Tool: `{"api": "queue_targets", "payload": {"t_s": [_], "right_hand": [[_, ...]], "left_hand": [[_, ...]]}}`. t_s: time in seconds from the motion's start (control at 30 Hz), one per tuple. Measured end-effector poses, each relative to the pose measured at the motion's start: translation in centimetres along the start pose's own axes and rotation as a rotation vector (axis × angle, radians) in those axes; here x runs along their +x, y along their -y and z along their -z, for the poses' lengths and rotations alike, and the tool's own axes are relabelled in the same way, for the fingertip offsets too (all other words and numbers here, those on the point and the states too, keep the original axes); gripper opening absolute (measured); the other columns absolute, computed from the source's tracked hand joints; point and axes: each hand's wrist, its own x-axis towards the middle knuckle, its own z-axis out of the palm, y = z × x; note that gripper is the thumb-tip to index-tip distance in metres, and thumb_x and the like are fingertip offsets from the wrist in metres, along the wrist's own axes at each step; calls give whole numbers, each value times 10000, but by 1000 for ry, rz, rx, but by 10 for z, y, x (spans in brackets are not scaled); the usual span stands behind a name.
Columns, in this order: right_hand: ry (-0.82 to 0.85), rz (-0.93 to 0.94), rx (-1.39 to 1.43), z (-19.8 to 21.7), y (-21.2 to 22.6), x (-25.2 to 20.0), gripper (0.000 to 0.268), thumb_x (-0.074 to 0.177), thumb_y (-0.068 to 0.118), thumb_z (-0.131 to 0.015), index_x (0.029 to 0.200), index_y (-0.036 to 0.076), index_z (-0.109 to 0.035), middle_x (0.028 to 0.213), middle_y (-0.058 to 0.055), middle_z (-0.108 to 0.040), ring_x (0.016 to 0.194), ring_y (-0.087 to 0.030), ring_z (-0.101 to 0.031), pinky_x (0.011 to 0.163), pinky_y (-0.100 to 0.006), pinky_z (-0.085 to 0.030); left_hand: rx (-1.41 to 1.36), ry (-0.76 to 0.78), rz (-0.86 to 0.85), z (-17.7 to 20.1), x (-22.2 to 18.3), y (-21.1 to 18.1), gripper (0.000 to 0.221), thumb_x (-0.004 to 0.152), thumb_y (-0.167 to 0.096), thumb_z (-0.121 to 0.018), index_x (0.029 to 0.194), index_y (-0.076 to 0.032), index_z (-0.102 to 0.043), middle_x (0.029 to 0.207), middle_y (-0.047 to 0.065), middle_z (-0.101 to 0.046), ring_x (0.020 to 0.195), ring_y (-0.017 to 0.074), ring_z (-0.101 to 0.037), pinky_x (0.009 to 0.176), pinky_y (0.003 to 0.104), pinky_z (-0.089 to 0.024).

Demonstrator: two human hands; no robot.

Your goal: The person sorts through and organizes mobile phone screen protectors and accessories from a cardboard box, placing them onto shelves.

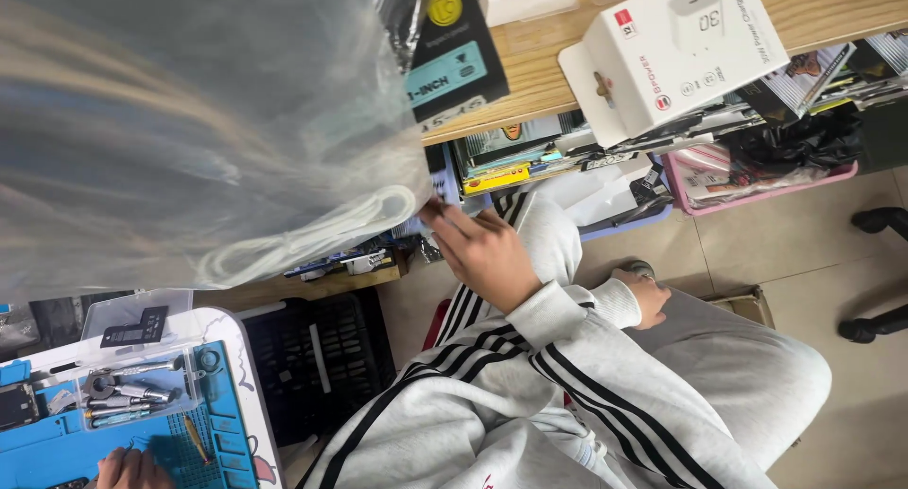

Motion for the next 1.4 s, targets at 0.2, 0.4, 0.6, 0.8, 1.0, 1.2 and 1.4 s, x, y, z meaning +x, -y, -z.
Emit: {"api": "queue_targets", "payload": {"t_s": [0.2, 0.4, 0.6, 0.8, 1.0, 1.2, 1.4], "right_hand": [[-203, 243, -108, 13, 5, -9, 125, 968, 78, -626, 868, 142, -664, 983, -40, -682, 665, -191, -649, 732, -297, -508], [-232, 206, -308, 18, 6, 1, 191, 1018, 109, -590, 1158, 214, -668, 1103, -50, -595, 754, -210, -522, 687, -325, -432], [-385, 223, -194, 12, 2, -2, 76, 987, 202, -671, 1022, 171, -732, 1064, -51, -648, 790, -210, -511, 716, -327, -446], [-452, 273, -13, 50, 5, -27, 134, 1008, 193, -634, 1088, 206, -740, 1094, -50, -695, 735, -187, -484, 763, -325, -491], [-239, -104, 348, 68, -30, -121, 735, 997, 668, -249, 1057, 124, -738, 714, -96, -535, 650, -293, -504, 722, -477, -470], [-739, -437, 289, 112, -95, -138, 576, 1055, 318, -199, 898, -26, -634, 743, -126, -586, 595, -281, -522, 618, -380, -477], [-1089, -777, 128, 133, -161, -158, 407, 1130, 207, -288, 1068, -32, -611, 934, -174, -596, 859, -227, -519, 864, -370, -426]], "left_hand": [[-124, 128, 54, -11, 27, -22, 69, 805, -95, -714, 760, -126, -671, 910, 125, -759, 949, 307, -752, 954, 501, -592], [-482, 130, -86, 20, 337, -261, 156, 843, -274, -634, 964, -175, -640, 988, 152, -720, 972, 378, -723, 925, 567, -528], [-834, 158, -262, 212, 677, -433, 371, 881, -453, -560, 1169, -224, -612, 1067, 180, -681, 996, 450, -691, 896, 631, -461], [-1038, 228, -407, 220, 743, -492, 454, 898, -572, -495, 1221, -269, -591, 1092, 182, -655, 1006, 476, -683, 858, 637, -456], [-1009, 382, -476, 261, 750, -414, 475, 947, -575, -443, 1290, -266, -555, 1231, 130, -639, 1137, 385, -678, 953, 546, -481], [-1245, -7, -349, 231, 738, -423, 468, 895, -505, -607, 1214, -164, -636, 1221, 171, -670, 1172, 371, -656, 1021, 520, -463], [-1570, -494, -185, 210, 759, -434, 484, 833, -423, -806, 1123, -43, -734, 1210, 220, -707, 1213, 353, -628, 1103, 489, -441]]}}
